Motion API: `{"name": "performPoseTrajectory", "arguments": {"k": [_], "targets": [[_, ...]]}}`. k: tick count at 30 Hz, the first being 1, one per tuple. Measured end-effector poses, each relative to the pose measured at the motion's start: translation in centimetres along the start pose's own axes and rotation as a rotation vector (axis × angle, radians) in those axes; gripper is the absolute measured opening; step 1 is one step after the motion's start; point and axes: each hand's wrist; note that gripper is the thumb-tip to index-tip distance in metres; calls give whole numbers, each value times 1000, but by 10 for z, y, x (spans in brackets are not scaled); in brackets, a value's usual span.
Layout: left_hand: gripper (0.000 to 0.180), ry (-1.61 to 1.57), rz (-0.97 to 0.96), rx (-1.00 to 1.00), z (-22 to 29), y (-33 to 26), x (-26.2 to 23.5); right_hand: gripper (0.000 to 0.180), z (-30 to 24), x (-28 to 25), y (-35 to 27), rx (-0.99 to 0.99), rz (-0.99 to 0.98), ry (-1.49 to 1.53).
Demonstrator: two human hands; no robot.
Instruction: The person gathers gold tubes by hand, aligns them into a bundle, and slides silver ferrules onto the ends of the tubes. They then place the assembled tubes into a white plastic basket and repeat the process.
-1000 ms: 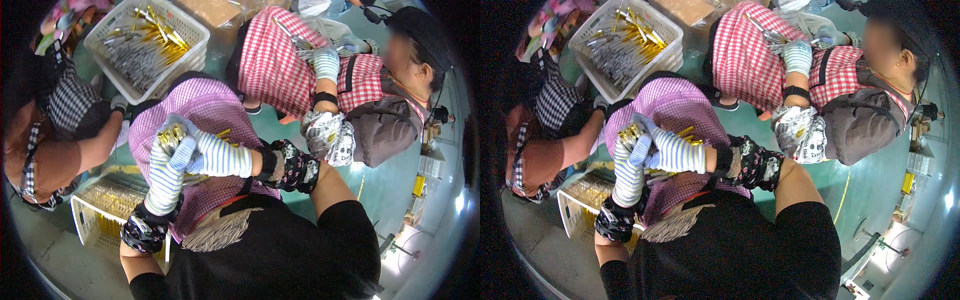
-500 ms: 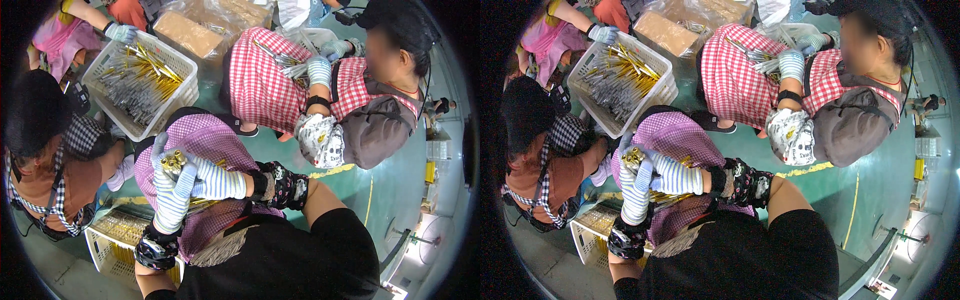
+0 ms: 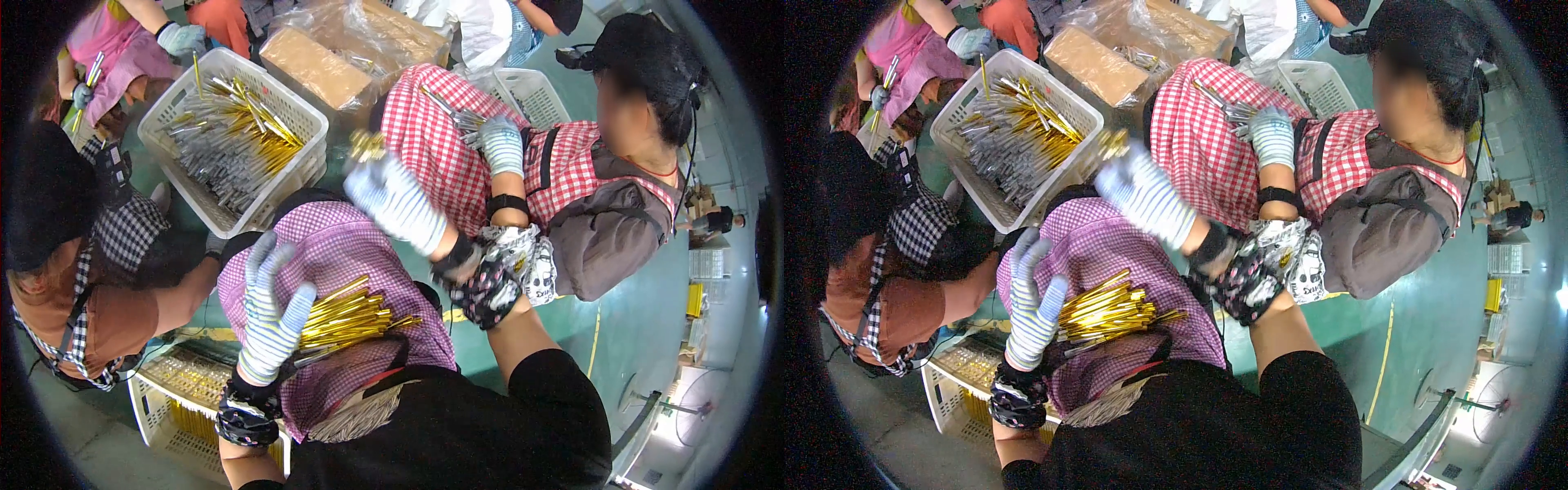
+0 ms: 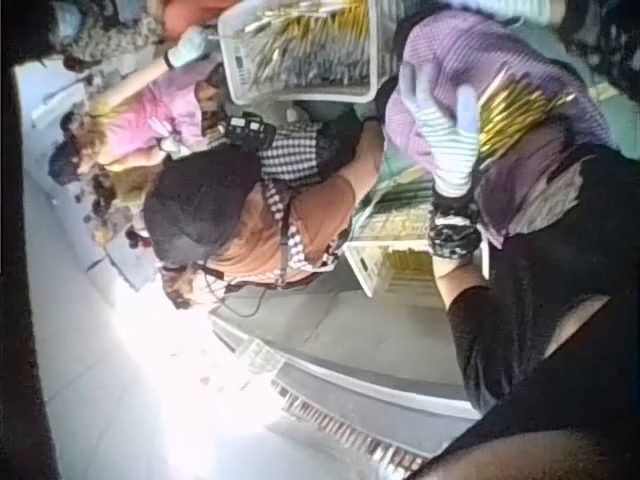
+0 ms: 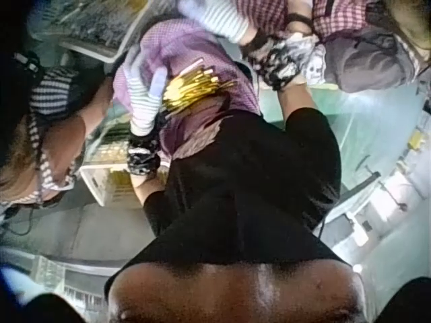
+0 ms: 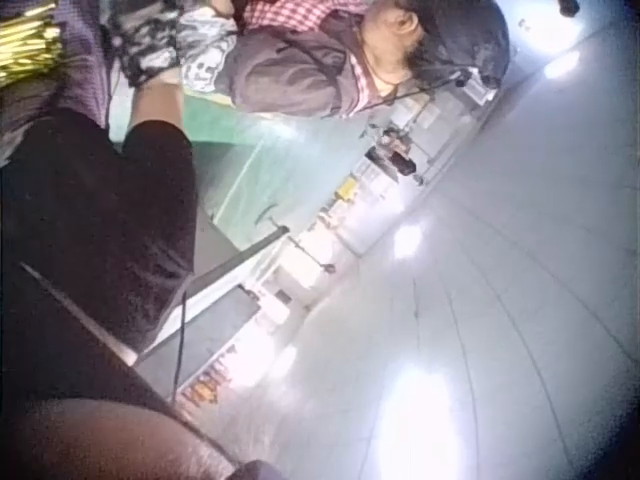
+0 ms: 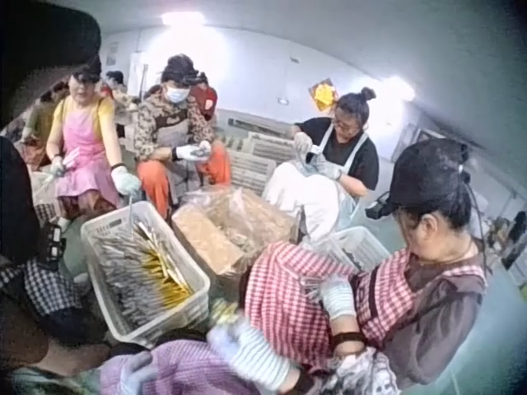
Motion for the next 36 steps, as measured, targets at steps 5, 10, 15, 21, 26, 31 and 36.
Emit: {"name": "performPoseTrajectory", "arguments": {"k": [5, 10, 15, 21, 26, 31, 36], "targets": [[39, 127, -131, -92, -34, -2, 3, 23, 44, -110, 66, 119, 129, -720], [38, 201, -201, -101, -42, -4, 3, 49, 79, -172, 113, 296, 20, -1211], [38, 205, -211, -57, -42, -5, 0, 58, 113, -197, 120, 684, -119, -1425], [39, 263, -198, -11, -46, -6, -2, 54, 122, -190, 124, 677, -117, -1476], [38, 233, -202, -25, -46, -4, -4, 58, 129, -187, 125, 619, 27, -1427], [37, 200, -187, 0, -44, -6, -4, 66, 117, -176, 123, 660, -132, -1500], [34, 232, -163, 53, -40, -9, -5, 64, 87, -157, 120, 590, -56, -1464]]}}
Point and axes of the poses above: each hand's wrist, its own y-axis towards the middle knuckle, its own x-axis out of the palm, z = x × y, and after that the axes turned 10 degrees about -x, right-handed
